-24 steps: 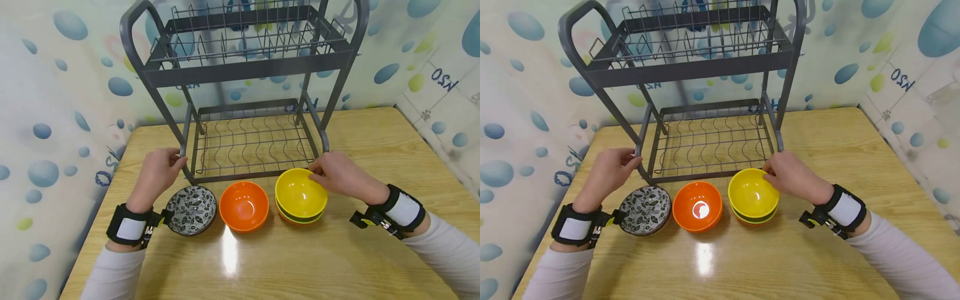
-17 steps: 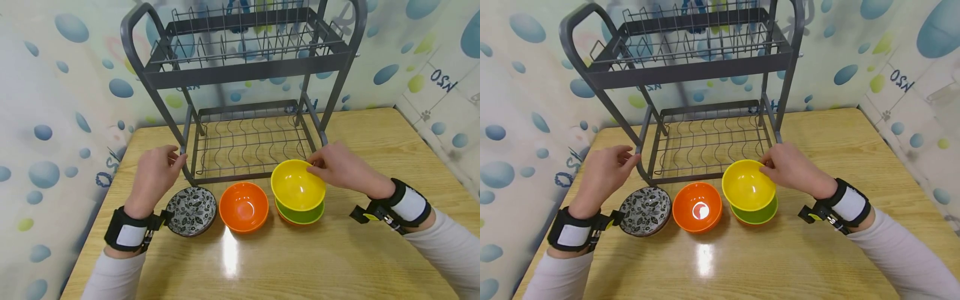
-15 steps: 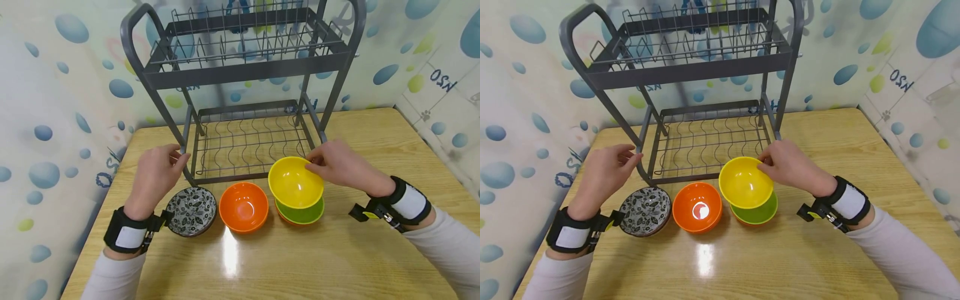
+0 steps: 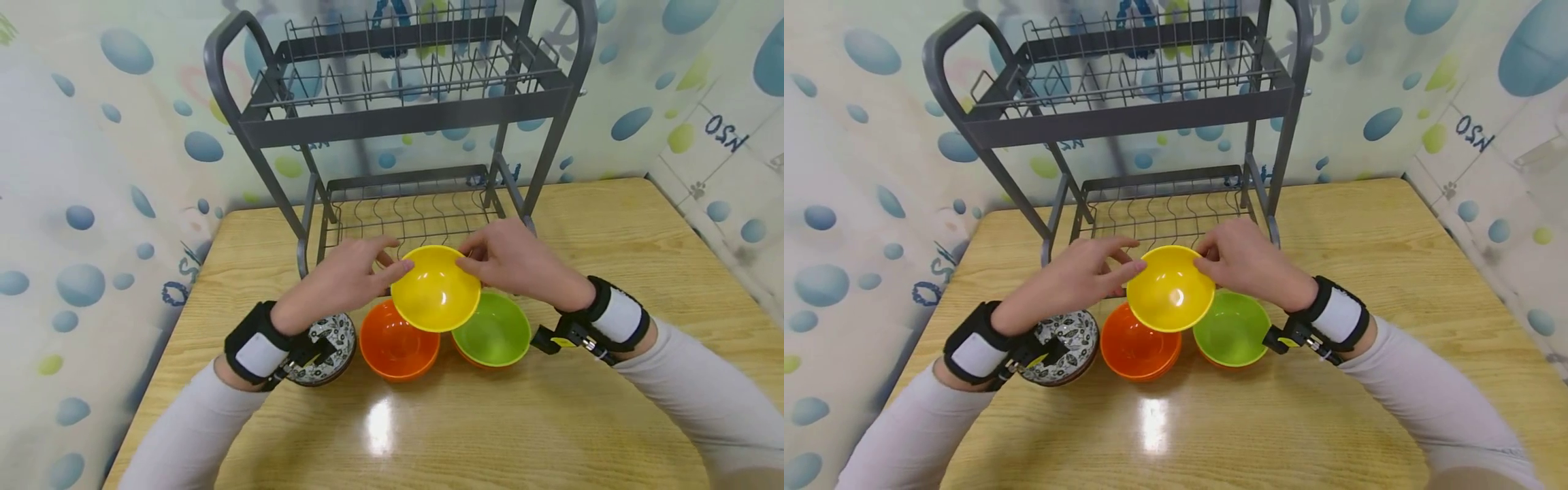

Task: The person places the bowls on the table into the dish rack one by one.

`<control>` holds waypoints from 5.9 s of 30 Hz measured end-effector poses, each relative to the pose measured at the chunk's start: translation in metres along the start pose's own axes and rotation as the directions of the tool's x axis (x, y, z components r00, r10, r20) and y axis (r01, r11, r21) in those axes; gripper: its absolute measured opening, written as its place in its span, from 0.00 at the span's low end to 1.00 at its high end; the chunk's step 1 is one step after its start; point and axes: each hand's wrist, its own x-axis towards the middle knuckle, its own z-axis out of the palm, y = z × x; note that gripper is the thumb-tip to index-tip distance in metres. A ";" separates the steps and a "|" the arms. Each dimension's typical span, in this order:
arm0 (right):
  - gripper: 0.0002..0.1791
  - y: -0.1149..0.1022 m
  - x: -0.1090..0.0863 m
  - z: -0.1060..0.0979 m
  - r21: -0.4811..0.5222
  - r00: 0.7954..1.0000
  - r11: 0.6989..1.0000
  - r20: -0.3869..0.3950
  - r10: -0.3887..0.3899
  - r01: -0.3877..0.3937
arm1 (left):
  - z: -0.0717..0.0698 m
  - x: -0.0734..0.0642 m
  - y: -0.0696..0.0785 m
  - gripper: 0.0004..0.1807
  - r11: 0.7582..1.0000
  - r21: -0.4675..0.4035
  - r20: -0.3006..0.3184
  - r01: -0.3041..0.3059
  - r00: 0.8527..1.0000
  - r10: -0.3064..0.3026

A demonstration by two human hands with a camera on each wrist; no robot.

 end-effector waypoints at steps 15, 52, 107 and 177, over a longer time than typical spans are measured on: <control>0.12 -0.004 0.009 0.009 0.062 1.000 0.998 0.003 0.015 -0.015 | 0.013 0.022 -0.004 0.12 1.000 -0.010 0.075 -0.008 0.997 0.009; 0.28 0.112 -0.034 -0.022 0.300 0.937 0.898 -0.039 0.348 -0.321 | -0.063 0.116 -0.047 0.23 0.924 0.272 -0.485 0.268 0.868 -0.109; 0.28 0.116 -0.034 -0.021 0.285 0.939 0.903 -0.031 0.343 -0.321 | -0.011 0.150 -0.088 0.18 0.571 0.616 -0.513 0.543 0.826 -0.233; 0.30 0.118 -0.036 -0.014 0.312 0.934 0.898 -0.075 0.350 -0.311 | -0.039 -0.029 -0.107 0.20 0.979 0.065 -0.309 0.192 0.937 -0.163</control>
